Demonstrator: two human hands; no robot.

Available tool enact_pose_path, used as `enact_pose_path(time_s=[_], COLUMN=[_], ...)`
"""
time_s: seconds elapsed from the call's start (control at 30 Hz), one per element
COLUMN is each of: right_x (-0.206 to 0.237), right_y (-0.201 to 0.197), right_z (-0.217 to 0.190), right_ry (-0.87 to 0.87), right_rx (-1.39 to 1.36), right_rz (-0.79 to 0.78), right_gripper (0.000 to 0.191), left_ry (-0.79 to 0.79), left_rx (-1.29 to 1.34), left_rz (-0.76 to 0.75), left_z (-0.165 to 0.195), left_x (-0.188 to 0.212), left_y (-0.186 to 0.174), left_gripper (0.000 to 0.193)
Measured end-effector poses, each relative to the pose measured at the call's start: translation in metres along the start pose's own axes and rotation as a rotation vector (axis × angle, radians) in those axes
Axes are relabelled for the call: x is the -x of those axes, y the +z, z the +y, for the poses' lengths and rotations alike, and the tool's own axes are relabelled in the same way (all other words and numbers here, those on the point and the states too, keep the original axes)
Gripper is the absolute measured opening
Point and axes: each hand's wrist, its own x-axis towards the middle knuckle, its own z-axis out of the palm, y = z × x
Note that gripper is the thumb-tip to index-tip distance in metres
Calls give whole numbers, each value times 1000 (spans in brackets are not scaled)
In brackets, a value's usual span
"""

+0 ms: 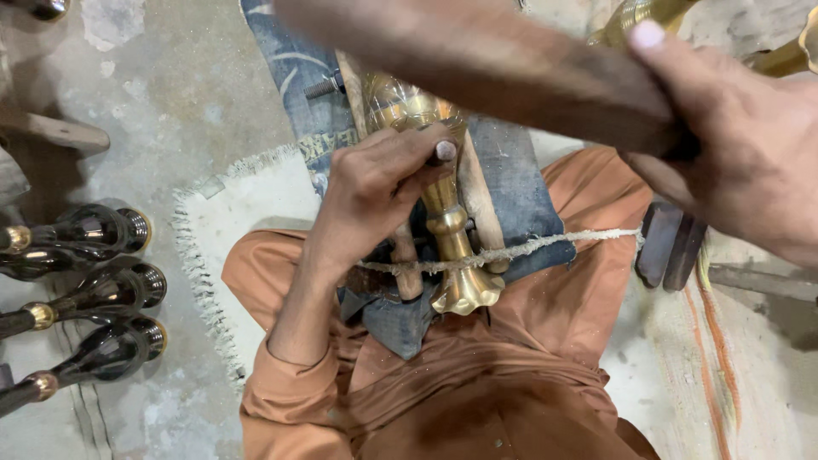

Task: The person sits cross-legged with a brass vase held on a padded rest on their lap and engraves decorative patterns into its surface. They hold a small chisel against the brass with one hand and strike it with a wooden mallet in the other, repositioning the chisel repeatedly to work different areas of the vase.

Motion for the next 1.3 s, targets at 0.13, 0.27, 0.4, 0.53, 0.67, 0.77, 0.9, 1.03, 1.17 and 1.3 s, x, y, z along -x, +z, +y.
enact_pose_path(time_s=[0.13,0.27,0.4,0.53,0.67,0.77,0.9,1.03,1.17,1.3], right_x=[-15,-9,-3,-4,-5,-3,0,-9,-24,-23], right_y=[-5,-2,1,5,14,18,23,15,-4,-4], right_z=[4,11,18,19,24,35,43,34,19,9], right_ry=[-93,-150,-84,-88,-18,-80,179,-83,-165,-156], right_rx=[77,171,31,188,143,272,-178,-21,0,70], right_rz=[-77,-98,-69,-175,-124,-132,-164,-69,-123,-92], right_gripper=[87,82,79,84,81,78,38,52,79,80], left_ry=[-80,-7,-86,-181,-254,-271,-203,-237,-217,-196], left_rx=[-7,-190,-83,15,148,184,115,95,-48,112], left_rz=[47,127,246,386,570,633,639,602,524,444], left_z=[6,13,19,23,28,27,24,18,9,12], left_x=[1,4,11,18,24,25,29,36,36,29], left_y=[10,16,24,36,55,62,66,66,59,45], left_gripper=[26,27,27,24,30,32,29,25,17,17])
